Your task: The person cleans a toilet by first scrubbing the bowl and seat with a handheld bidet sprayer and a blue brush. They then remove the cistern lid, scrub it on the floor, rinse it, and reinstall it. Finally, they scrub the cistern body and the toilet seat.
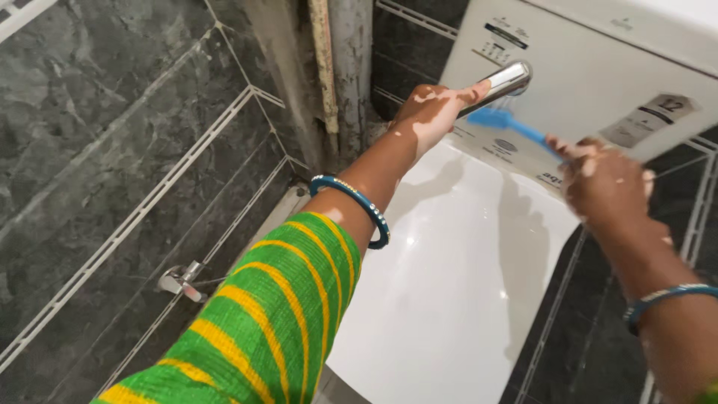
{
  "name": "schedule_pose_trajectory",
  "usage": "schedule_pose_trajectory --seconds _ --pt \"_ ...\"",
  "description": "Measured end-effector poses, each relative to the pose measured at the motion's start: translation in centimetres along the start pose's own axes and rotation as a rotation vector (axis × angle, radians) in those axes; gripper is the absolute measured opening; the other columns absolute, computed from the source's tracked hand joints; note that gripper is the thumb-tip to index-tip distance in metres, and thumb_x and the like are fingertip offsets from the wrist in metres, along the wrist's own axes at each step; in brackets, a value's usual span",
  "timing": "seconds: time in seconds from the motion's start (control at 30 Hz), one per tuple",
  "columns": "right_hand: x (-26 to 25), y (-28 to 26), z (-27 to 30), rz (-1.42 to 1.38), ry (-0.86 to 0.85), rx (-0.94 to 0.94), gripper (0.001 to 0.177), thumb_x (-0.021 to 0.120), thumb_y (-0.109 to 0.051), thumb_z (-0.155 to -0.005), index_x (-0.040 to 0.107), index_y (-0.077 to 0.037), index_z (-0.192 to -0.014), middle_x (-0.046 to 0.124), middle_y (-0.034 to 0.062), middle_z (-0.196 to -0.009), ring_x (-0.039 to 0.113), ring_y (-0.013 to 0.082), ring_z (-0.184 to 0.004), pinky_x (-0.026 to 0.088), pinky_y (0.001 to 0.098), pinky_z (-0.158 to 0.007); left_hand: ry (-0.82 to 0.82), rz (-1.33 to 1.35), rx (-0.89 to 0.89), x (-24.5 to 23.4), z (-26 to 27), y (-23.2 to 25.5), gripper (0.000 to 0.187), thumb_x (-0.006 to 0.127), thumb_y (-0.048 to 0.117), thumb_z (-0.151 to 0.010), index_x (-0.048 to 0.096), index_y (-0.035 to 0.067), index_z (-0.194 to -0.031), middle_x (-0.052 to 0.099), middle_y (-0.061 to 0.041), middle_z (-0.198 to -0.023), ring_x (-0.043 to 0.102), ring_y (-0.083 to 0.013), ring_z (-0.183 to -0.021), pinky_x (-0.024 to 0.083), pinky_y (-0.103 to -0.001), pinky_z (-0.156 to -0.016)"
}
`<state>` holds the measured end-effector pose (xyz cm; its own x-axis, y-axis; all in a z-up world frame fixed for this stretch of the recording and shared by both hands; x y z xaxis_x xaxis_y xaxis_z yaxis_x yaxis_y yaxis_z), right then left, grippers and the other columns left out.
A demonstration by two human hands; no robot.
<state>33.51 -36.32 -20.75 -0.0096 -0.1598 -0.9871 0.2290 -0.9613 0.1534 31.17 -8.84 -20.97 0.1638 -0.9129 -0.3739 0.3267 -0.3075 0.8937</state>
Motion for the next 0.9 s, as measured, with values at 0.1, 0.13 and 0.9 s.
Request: schedule_pose_trajectory --seconds 0.1,0.13,0.9 --pt "-0.6 -0.4 1.1 0.081 0.061 -0.076 0.059 0.065 -0.012 -0.086 0.067 -0.046 -0.134 0.07 0.0027 -0.124 0.07 0.0287 -0.105 0.057 0.0448 -0.081 0.009 0.02 0.069 0.5 0.4 1.4 0.067 0.059 0.072 -0.075 0.076 0.008 -0.085 0.066 -0.005 -0.071 0.067 -0.0194 -0.067 0.055 -0.038 -0.063" --pt "-1.2 -0.7 1.4 0.092 0.119 -0.106 0.059 0.067 -0.012 -0.082 0.068 -0.044 -0.132 0.071 0.0025 -0.122 0.07 0.0286 -0.104 0.058 0.0445 -0.078 -0.001 0.009 0.053 0.7 0.5 1.6 0.068 0.059 0.072 -0.075 0.076 0.008 -0.086 0.066 -0.006 -0.073 0.067 -0.0196 -0.068 0.054 -0.039 -0.064" --pt "-9.6 13.6 6.5 -0.116 0.348 0.149 0.03 0.08 -0.028 -0.096 0.078 -0.034 -0.125 0.077 0.0007 -0.099 0.072 0.0228 -0.084 0.056 0.0399 -0.073 -0.223 0.108 0.253 6.5 3.4 15.3 0.044 0.058 0.062 -0.079 0.078 0.023 -0.081 0.076 0.006 -0.072 0.064 -0.0064 -0.058 0.044 -0.03 -0.048"
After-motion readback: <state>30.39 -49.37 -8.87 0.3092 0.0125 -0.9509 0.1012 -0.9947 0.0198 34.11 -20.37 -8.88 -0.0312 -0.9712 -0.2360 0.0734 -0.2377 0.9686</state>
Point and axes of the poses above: each hand's wrist, its own z-axis away from the middle knuckle, its own x-axis out of the palm, y = z × x, the point moved 9 cm from there along -z, towards the middle knuckle
